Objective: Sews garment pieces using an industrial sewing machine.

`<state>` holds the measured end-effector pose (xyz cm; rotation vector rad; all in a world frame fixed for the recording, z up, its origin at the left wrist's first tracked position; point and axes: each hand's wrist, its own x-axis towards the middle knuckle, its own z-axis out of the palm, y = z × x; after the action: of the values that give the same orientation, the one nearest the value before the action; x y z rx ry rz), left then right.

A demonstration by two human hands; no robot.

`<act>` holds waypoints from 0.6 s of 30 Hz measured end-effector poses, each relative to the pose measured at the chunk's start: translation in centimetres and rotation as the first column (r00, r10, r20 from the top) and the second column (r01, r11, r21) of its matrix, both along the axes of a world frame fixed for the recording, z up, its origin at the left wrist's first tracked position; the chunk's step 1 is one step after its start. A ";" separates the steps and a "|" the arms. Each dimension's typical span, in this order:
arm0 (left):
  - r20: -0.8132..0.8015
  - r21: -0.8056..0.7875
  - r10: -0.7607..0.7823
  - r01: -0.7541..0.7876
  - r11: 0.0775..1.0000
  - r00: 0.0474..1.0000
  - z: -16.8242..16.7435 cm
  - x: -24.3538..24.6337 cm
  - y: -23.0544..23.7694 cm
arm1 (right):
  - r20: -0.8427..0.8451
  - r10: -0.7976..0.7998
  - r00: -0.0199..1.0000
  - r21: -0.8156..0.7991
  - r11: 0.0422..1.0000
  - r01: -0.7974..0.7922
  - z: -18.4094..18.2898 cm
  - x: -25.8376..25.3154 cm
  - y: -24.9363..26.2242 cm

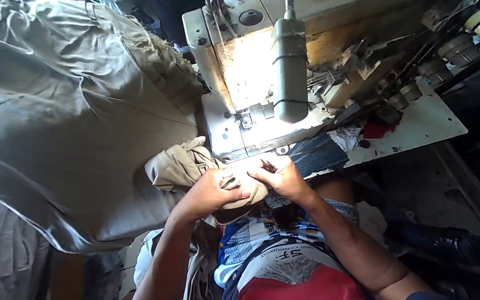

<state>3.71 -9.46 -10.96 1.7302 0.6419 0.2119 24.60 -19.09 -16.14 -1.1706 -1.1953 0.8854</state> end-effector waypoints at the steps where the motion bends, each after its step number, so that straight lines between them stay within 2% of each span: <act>1: -0.001 0.003 0.007 -0.007 1.000 1.000 0.0 0.0 0.0 | -0.005 0.003 1.000 0.000 1.000 -0.003 0.1 0.0 0.0; 7: -0.008 0.039 0.031 -0.031 0.999 0.999 -0.2 0.1 0.0 | -0.013 0.080 0.997 0.056 0.995 -0.079 0.5 -0.1 0.1; 10: 0.002 0.064 0.046 -0.046 0.997 0.999 -0.2 0.0 0.0 | 0.010 0.067 0.998 0.038 0.997 -0.068 0.4 -0.3 0.1; 15: 0.042 0.087 0.202 -0.205 0.975 0.979 0.0 0.0 -0.4 | 0.034 0.048 0.998 0.020 0.999 -0.048 0.5 -0.4 0.1; 18: 0.050 0.091 0.204 -0.208 0.974 0.978 -0.2 0.1 -0.6 | 0.013 0.025 1.000 0.010 1.000 -0.025 0.6 -0.6 0.1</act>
<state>3.81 -10.01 -11.16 1.7454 0.7924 0.4278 23.95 -19.04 -15.55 -1.1571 -1.2264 0.8908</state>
